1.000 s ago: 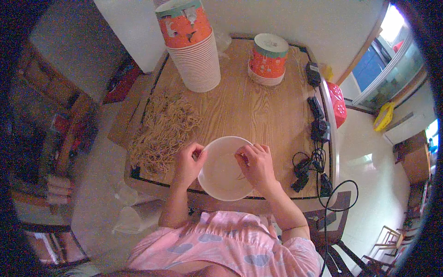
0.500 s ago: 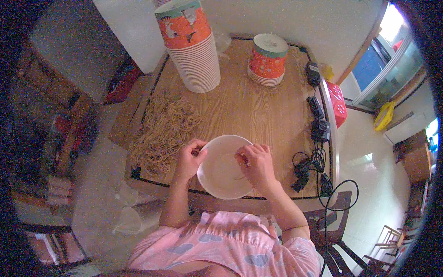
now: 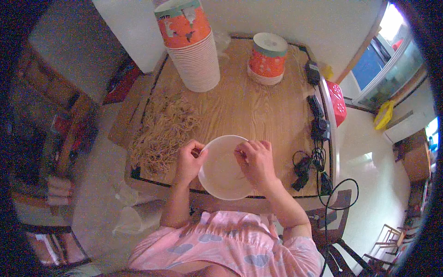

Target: Attaching a string handle to decorative paper buckets for packaging.

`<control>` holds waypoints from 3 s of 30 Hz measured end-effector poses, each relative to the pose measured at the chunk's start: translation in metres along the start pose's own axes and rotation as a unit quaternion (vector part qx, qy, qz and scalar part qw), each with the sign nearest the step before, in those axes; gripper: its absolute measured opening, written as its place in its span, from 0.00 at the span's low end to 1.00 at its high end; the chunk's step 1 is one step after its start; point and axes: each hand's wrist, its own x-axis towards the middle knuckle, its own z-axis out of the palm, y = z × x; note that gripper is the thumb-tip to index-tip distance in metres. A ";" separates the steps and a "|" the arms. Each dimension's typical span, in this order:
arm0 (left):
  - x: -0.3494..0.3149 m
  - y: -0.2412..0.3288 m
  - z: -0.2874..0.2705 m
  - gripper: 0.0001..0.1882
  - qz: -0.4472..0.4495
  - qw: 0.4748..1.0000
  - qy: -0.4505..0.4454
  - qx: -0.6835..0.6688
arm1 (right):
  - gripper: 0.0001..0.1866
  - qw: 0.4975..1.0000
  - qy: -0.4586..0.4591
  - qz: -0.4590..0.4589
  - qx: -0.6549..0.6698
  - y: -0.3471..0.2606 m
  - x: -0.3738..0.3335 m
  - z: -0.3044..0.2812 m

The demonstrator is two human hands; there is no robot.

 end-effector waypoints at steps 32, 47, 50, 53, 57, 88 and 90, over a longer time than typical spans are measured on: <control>0.029 -0.019 0.026 0.05 0.029 0.996 0.063 -0.061 | 0.08 0.835 -0.208 0.314 0.402 0.018 0.070 0.052; 0.019 -0.014 0.027 0.05 0.066 0.992 0.092 -0.048 | 0.08 0.854 -0.244 0.269 0.372 0.027 0.063 0.064; 0.017 -0.017 0.027 0.05 0.066 0.992 0.089 -0.059 | 0.08 0.852 -0.240 0.267 0.382 0.023 0.063 0.061; 0.016 -0.017 0.027 0.06 0.065 0.992 0.084 -0.070 | 0.07 0.855 -0.241 0.263 0.377 0.025 0.063 0.061; 0.015 -0.016 0.026 0.07 0.043 0.992 0.076 -0.086 | 0.08 0.841 -0.245 0.267 0.402 0.026 0.063 0.061; 0.011 -0.010 0.026 0.07 0.035 0.995 0.059 -0.066 | 0.06 0.804 -0.233 0.295 0.460 0.024 0.063 0.054; 0.012 -0.012 0.025 0.07 0.035 0.996 0.051 -0.062 | 0.06 0.805 -0.232 0.298 0.457 0.025 0.063 0.056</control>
